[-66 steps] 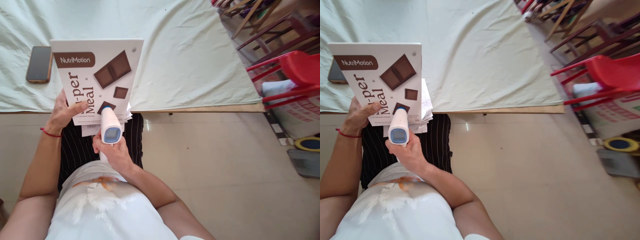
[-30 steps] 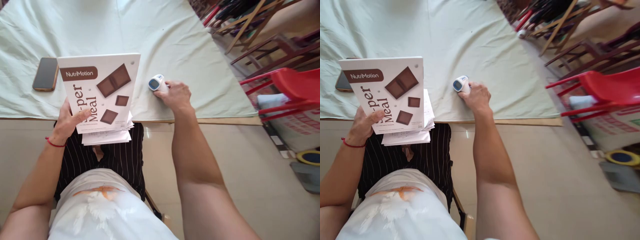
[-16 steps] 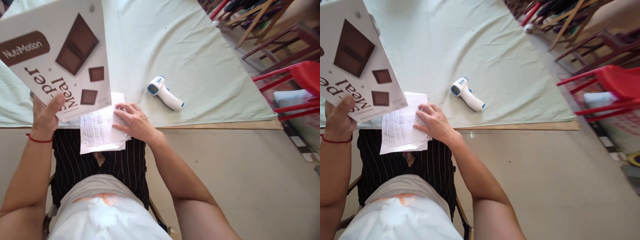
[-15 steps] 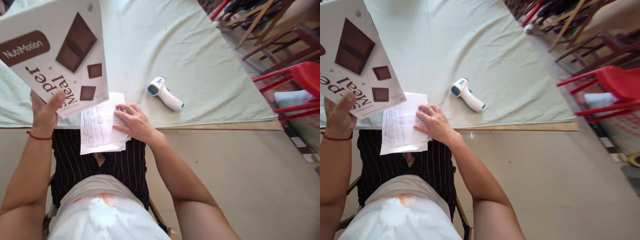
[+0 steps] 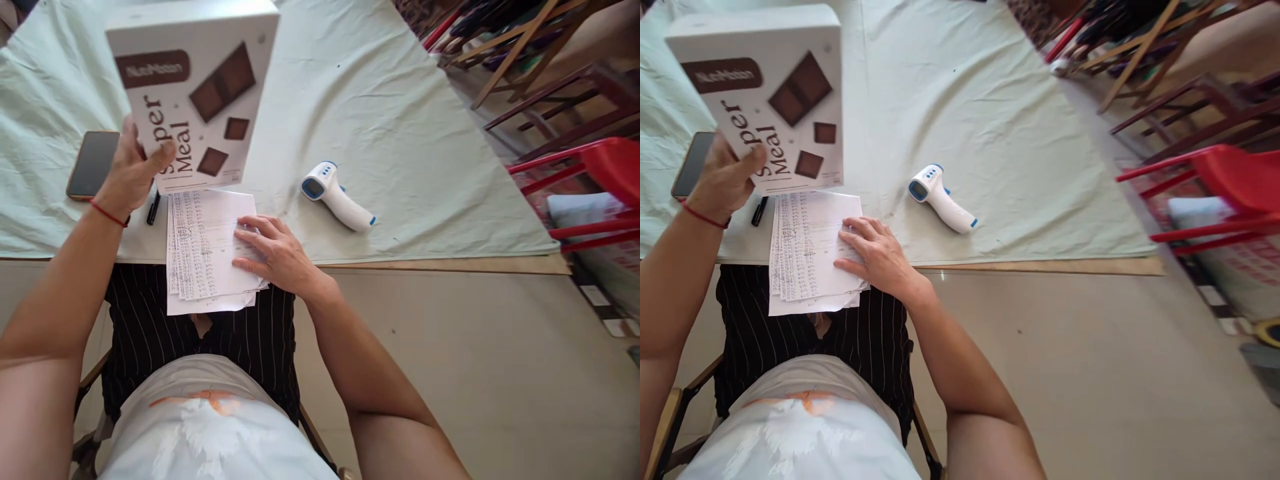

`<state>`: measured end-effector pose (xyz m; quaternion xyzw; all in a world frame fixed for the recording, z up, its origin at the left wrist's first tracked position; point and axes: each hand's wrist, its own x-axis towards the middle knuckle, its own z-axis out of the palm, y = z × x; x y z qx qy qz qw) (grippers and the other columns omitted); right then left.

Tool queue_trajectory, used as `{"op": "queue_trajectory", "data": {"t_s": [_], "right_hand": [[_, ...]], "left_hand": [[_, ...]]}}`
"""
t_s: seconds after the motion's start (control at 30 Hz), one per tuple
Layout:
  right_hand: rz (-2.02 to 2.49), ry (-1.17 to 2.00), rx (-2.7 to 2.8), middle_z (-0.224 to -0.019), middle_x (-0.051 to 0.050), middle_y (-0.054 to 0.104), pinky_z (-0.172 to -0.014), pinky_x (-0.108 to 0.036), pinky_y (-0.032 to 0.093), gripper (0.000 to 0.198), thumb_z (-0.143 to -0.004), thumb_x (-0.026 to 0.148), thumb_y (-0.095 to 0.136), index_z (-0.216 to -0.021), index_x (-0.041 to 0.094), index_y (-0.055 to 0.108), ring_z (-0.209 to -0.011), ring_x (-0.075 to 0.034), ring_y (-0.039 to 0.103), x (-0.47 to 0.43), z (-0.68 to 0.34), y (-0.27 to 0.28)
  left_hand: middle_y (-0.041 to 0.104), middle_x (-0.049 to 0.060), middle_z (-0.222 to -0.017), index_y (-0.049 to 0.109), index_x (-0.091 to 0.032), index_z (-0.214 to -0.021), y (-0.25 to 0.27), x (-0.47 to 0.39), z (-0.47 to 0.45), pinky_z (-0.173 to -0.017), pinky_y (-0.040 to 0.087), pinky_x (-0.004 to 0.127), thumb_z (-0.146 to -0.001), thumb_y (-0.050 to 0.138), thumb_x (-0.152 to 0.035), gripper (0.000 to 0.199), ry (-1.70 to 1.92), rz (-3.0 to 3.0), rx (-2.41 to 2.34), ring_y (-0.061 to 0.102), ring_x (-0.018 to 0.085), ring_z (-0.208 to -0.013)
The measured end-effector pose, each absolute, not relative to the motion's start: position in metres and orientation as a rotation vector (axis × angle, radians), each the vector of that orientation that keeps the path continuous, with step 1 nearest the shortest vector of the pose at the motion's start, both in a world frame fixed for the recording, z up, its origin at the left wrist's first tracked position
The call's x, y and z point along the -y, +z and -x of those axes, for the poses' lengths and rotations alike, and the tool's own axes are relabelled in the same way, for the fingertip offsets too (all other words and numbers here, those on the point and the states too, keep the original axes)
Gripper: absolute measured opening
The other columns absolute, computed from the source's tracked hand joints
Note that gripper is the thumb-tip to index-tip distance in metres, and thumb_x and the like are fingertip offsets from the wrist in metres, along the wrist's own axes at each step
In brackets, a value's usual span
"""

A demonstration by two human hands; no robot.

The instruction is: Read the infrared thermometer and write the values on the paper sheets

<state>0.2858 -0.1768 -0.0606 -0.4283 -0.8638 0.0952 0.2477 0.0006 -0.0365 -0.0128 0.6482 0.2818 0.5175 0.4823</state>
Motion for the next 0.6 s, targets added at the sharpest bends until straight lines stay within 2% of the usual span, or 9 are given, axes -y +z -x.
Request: {"op": "queue_trajectory", "data": {"t_s": [0.17, 0.23, 0.3, 0.37, 0.43, 0.5, 0.6], "right_hand": [[1.200, 0.297, 2.349, -0.145, -0.016, 0.065, -0.114, -0.057, 0.050, 0.043, -0.097, 0.050, 0.065, -0.130, 0.023, 0.071, -0.133, -0.035, 0.059, 0.178, -0.285, -0.061], [1.202, 0.299, 2.338, -0.144, -0.016, 0.066, -0.114, -0.058, 0.050, 0.043, -0.097, 0.051, 0.064, -0.129, 0.023, 0.071, -0.133, -0.035, 0.059, 0.178, -0.284, -0.061], [1.200, 0.300, 2.331, -0.144, -0.017, 0.066, -0.113, -0.059, 0.050, 0.043, -0.097, 0.051, 0.064, -0.129, 0.022, 0.070, -0.132, -0.036, 0.060, 0.178, -0.284, -0.061], [1.198, 0.302, 2.339, -0.144, -0.017, 0.066, -0.112, -0.060, 0.051, 0.041, -0.098, 0.050, 0.064, -0.128, 0.021, 0.071, -0.131, -0.036, 0.060, 0.178, -0.284, -0.058], [1.192, 0.312, 2.368, -0.143, -0.017, 0.066, -0.111, -0.058, 0.053, 0.039, -0.097, 0.047, 0.066, -0.125, 0.020, 0.071, -0.129, -0.036, 0.061, 0.177, -0.285, -0.052], [1.194, 0.347, 2.418, -0.141, -0.017, 0.067, -0.110, -0.055, 0.055, 0.035, -0.096, 0.043, 0.069, -0.120, 0.019, 0.073, -0.127, -0.035, 0.062, 0.174, -0.285, -0.041], [1.228, 0.441, 2.479, -0.134, -0.015, 0.069, -0.103, -0.050, 0.058, 0.029, -0.093, 0.037, 0.070, -0.117, 0.020, 0.074, -0.122, -0.033, 0.064, 0.165, -0.282, -0.025]], "left_hand": [[0.074, 0.006, -0.118, 0.058, -0.026, -0.119, -0.016, 0.030, -0.031, -0.099, 0.058, 0.046, -0.062, 0.100, -0.054, 0.076, 1.111, -1.597, -0.737, 0.069, 0.030, -0.116], [0.072, 0.009, -0.120, 0.062, -0.023, -0.119, -0.015, 0.028, -0.025, -0.107, 0.054, 0.049, -0.054, 0.103, -0.048, 0.081, 1.004, -1.690, -0.820, 0.064, 0.034, -0.124], [0.069, 0.009, -0.120, 0.066, -0.020, -0.114, -0.017, 0.027, -0.005, -0.118, 0.044, 0.051, -0.043, 0.107, -0.036, 0.083, 0.964, -1.871, -1.005, 0.055, 0.037, -0.135], [0.066, 0.008, -0.111, 0.068, -0.021, -0.107, -0.025, 0.030, 0.021, -0.122, 0.036, 0.052, -0.041, 0.107, -0.028, 0.076, 1.008, -1.986, -1.241, 0.049, 0.041, -0.139], [0.061, 0.005, -0.092, 0.068, -0.021, -0.101, -0.036, 0.040, 0.043, -0.121, 0.034, 0.054, -0.051, 0.103, -0.027, 0.061, 0.952, -2.060, -1.421, 0.054, 0.042, -0.131], [0.049, -0.001, -0.071, 0.067, -0.023, -0.092, -0.043, 0.057, 0.056, -0.115, 0.035, 0.054, -0.060, 0.095, -0.024, 0.042, 0.918, -2.109, -1.509, 0.059, 0.038, -0.115], [0.036, -0.005, -0.060, 0.064, -0.024, -0.093, -0.033, 0.097, 0.055, -0.096, 0.044, 0.042, -0.068, 0.084, -0.019, 0.032, 0.966, -2.143, -1.583, 0.061, 0.031, -0.086]]}}
